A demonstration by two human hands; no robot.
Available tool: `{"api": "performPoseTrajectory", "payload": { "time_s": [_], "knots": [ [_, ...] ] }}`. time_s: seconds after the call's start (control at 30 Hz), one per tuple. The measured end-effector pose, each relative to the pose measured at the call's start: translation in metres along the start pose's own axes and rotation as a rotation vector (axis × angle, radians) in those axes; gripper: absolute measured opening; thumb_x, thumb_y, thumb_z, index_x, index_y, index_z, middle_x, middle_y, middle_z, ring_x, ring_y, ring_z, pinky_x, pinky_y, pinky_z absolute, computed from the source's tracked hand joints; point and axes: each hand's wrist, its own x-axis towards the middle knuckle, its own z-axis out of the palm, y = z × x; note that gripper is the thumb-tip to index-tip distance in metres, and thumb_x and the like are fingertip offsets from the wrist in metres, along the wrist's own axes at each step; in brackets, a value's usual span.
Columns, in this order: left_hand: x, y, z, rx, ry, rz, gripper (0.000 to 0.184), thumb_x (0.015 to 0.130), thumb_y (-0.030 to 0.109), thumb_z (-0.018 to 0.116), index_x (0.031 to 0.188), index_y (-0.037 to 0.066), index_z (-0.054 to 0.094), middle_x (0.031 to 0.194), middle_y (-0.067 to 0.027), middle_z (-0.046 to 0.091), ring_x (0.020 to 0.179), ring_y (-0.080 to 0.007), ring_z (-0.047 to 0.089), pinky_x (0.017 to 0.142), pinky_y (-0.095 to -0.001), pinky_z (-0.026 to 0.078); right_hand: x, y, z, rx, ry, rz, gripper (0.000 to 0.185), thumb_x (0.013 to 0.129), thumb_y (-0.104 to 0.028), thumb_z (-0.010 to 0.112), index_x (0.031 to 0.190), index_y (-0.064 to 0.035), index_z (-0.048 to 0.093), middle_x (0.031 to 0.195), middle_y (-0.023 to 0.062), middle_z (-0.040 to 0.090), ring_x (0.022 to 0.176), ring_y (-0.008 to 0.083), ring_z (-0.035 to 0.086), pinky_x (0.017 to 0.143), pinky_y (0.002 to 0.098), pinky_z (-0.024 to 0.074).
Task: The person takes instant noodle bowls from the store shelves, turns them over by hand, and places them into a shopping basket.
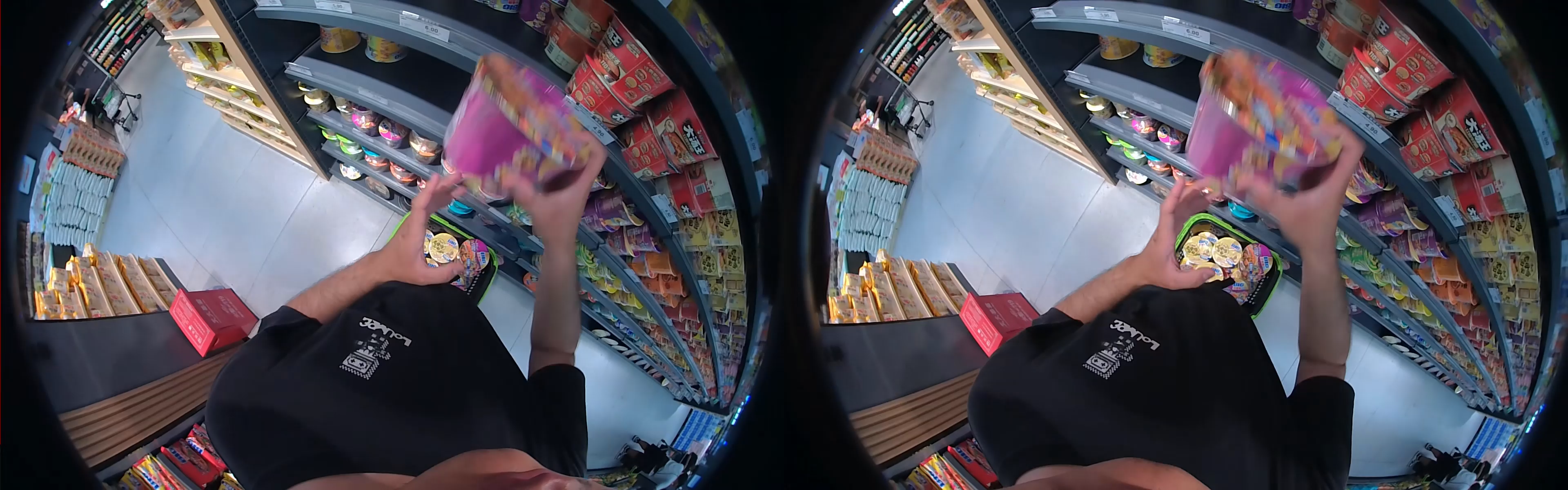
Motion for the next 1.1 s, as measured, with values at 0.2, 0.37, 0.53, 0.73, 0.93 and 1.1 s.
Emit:
{"api": "performPoseTrajectory", "payload": {
  "time_s": [0.2,0.37,0.53,0.73,0.93,1.1],
  "knots": [
    [-0.006,0.018,0.004,-0.13,-0.233,-0.026,0.124,0.07,0.01,0.085,0.159,0.017,-0.001,0.153,-0.0246,0.033,0.127,-0.0363,0.054,0.107,-0.0483,0.042,0.137,0.037,0.002,-0.71,0.25,-0.458,0.095,0.066,-0.033,0.094,0.131,-0.0023,0.032,0.128,0.0196,0.042,0.118,0.0308,0.05,0.101,0.0417,0.0431],
    [-0.02,0.019,-0.004,-0.093,-0.219,-0.038,0.123,0.07,0.01,0.086,0.159,0.016,0.001,0.151,-0.0242,0.035,0.127,-0.035,0.054,0.107,-0.0474,0.043,0.196,0.091,-0.012,-1.002,0.314,-0.421,0.092,0.068,-0.04,0.089,0.128,0.0027,0.034,0.125,0.0276,0.047,0.116,0.0417,0.054,0.097,0.0477,0.0473],
    [-0.03,0.015,-0.015,-0.125,-0.153,-0.091,0.122,0.071,0.011,0.085,0.159,0.015,0.001,0.151,-0.0239,0.036,0.127,-0.0337,0.054,0.107,-0.0472,0.043,0.19,0.101,-0.012,-1.151,0.252,-0.067,0.091,0.066,-0.044,0.088,0.127,-0.0011,0.036,0.125,0.0303,0.051,0.117,0.0446,0.054,0.095,0.0488,0.0497],
    [-0.028,0.016,-0.019,-0.113,-0.161,-0.093,0.12,0.072,0.01,0.084,0.159,0.014,0.0,0.15,-0.0245,0.037,0.127,-0.0336,0.054,0.107,-0.0471,0.042,0.17,0.071,-0.005,-1.183,0.252,0.09,0.092,0.065,-0.047,0.087,0.128,-0.0047,0.036,0.122,0.0306,0.054,0.113,0.0449,0.057,0.092,0.0501,0.0518],
    [-0.026,0.013,-0.013,-0.144,-0.183,-0.103,0.121,0.072,0.011,0.085,0.158,0.014,0.0,0.148,-0.0248,0.039,0.127,-0.033,0.054,0.107,-0.0469,0.042,0.154,0.07,-0.002,-1.208,0.275,0.069,0.087,0.072,-0.042,0.083,0.131,-0.005,0.032,0.121,0.0312,0.055,0.112,0.0466,0.059,0.091,0.0531,0.0515],
    [-0.025,0.013,-0.01,-0.136,-0.199,-0.123,0.121,0.072,0.013,0.085,0.158,0.012,0.0,0.148,-0.0249,0.039,0.126,-0.0328,0.054,0.107,-0.0471,0.042,0.132,0.068,0.002,-1.209,0.32,-0.097,0.081,0.076,-0.037,0.081,0.134,-0.0021,0.035,0.123,0.0282,0.055,0.115,0.0445,0.057,0.096,0.0509,0.0484]
  ]
}}
